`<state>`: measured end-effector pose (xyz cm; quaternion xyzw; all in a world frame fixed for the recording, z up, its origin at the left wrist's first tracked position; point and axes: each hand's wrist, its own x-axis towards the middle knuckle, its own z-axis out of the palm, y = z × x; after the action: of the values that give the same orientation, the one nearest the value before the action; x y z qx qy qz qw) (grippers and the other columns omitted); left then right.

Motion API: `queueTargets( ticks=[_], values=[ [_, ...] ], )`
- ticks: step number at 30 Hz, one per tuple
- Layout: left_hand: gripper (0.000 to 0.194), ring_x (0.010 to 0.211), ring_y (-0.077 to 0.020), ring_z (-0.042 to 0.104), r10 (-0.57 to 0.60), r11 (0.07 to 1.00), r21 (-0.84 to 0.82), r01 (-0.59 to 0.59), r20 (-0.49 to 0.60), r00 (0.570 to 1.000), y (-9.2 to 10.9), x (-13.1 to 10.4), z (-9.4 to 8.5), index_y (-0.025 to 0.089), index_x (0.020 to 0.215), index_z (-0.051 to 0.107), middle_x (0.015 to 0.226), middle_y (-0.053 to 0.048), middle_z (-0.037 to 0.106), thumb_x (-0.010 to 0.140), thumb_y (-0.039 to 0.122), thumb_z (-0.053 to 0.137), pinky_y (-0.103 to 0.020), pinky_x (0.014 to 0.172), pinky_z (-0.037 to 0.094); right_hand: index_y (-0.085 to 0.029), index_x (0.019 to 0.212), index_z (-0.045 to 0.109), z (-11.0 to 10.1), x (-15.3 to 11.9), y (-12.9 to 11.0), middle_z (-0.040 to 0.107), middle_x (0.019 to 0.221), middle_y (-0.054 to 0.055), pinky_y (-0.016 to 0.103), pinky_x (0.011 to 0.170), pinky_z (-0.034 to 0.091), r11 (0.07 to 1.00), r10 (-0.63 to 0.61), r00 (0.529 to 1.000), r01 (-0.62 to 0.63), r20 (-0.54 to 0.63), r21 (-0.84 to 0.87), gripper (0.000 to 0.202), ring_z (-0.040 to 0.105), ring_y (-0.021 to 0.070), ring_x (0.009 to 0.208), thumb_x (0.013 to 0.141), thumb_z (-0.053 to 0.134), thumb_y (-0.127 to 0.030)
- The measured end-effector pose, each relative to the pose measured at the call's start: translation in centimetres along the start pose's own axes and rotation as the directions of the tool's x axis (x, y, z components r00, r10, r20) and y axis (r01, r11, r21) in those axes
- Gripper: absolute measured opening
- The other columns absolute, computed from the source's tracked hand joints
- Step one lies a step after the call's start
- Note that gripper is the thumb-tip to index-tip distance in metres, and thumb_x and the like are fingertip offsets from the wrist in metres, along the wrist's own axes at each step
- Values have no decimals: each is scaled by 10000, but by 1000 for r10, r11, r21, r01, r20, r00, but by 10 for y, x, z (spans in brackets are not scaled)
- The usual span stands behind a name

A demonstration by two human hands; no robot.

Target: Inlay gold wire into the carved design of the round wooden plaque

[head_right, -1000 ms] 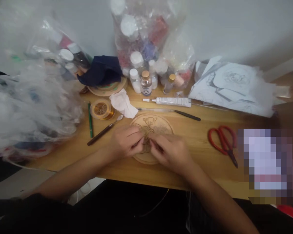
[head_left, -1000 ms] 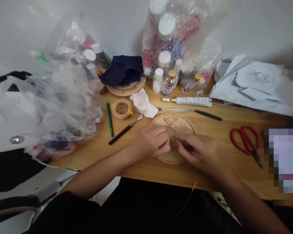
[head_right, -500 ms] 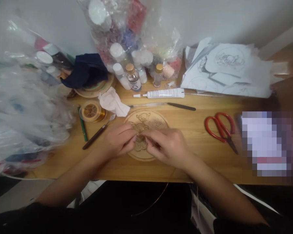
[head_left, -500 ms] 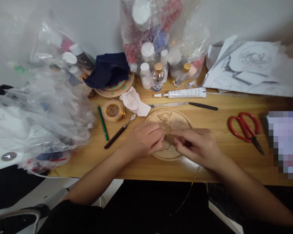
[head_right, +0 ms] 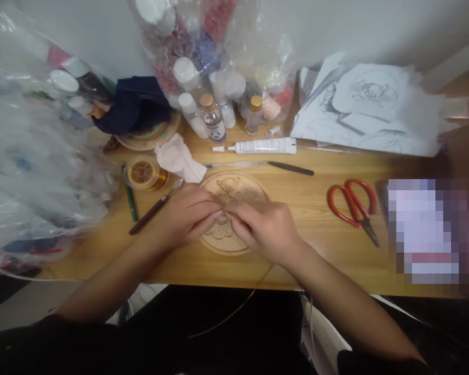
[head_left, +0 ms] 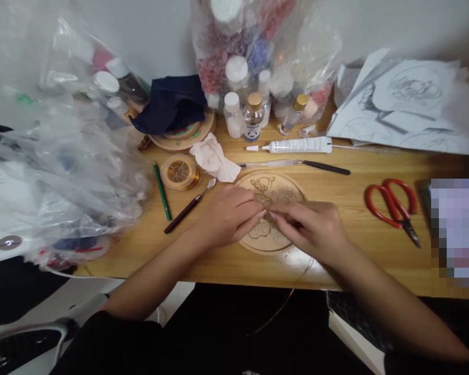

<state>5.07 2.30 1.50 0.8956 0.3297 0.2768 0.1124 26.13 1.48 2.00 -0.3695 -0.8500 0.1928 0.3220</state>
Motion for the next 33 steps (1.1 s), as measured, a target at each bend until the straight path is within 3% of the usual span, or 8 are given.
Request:
queueTargets(
  ticks=[6, 12, 20, 23, 26, 29, 33],
  values=[
    [246, 694, -143, 525, 37, 999, -24, -37, 1, 999, -1, 0, -3, 145, 797, 633, 725, -18, 597, 971, 175, 463, -289, 670, 421, -188, 975, 652, 1, 0, 1, 718, 707, -19, 197, 489, 452, 1000, -21, 999, 22, 25, -19, 100, 597, 80, 511, 915, 581, -152],
    [228, 709, -136, 538, 31, 999, -35, -34, -91, 995, -2, -2, 1, 164, 820, 616, 750, -11, 610, 973, 186, 449, -280, 679, 432, -183, 965, 635, -2, 0, -2, 713, 701, -10, 200, 477, 429, 1000, -14, 1000, 14, 16, -9, 93, 578, 75, 494, 910, 582, -130],
    [288, 699, -145, 509, 38, 999, 14, -38, 37, 999, 1, 3, -8, 150, 767, 598, 739, -27, 588, 974, 179, 398, -280, 664, 415, -204, 959, 639, -2, 2, -1, 712, 709, -23, 205, 478, 431, 999, -8, 1000, 8, 13, 36, 112, 571, 76, 496, 905, 568, -136],
    [293, 696, -147, 504, 52, 995, 80, -58, 77, 996, 3, 4, -10, 153, 760, 599, 732, -24, 582, 978, 183, 405, -279, 657, 406, -200, 951, 647, -5, 6, -2, 692, 731, 1, 230, 564, 489, 995, 17, 1000, -17, 2, 94, 98, 625, 112, 615, 891, 591, -147],
    [292, 680, -153, 505, 63, 980, 184, -74, 69, 996, 4, 3, -8, 158, 752, 599, 711, -19, 582, 979, 168, 417, -290, 642, 392, -189, 971, 658, -9, 13, -7, 694, 894, 63, 303, 757, 547, 981, 57, 998, -50, -31, 188, 99, 668, 167, 862, 893, 606, -157],
    [291, 674, -162, 523, 78, 959, 271, -80, 17, 997, 5, 0, -5, 157, 752, 599, 692, -22, 583, 979, 138, 418, -300, 629, 387, -184, 1044, 663, -15, 23, -16, 681, 985, 80, 330, 847, 548, 961, 74, 996, -85, 50, 263, 149, 657, 176, 969, 909, 602, -173],
    [304, 691, -174, 569, 96, 954, 291, -78, -49, 994, 3, -5, 1, 158, 769, 601, 697, -27, 609, 997, 165, 401, -308, 643, 421, -195, 1031, 693, -22, 38, -25, 676, 1016, 84, 345, 849, 552, 960, 47, 980, -98, 195, 263, 144, 646, 180, 990, 911, 614, -211]
  ],
)
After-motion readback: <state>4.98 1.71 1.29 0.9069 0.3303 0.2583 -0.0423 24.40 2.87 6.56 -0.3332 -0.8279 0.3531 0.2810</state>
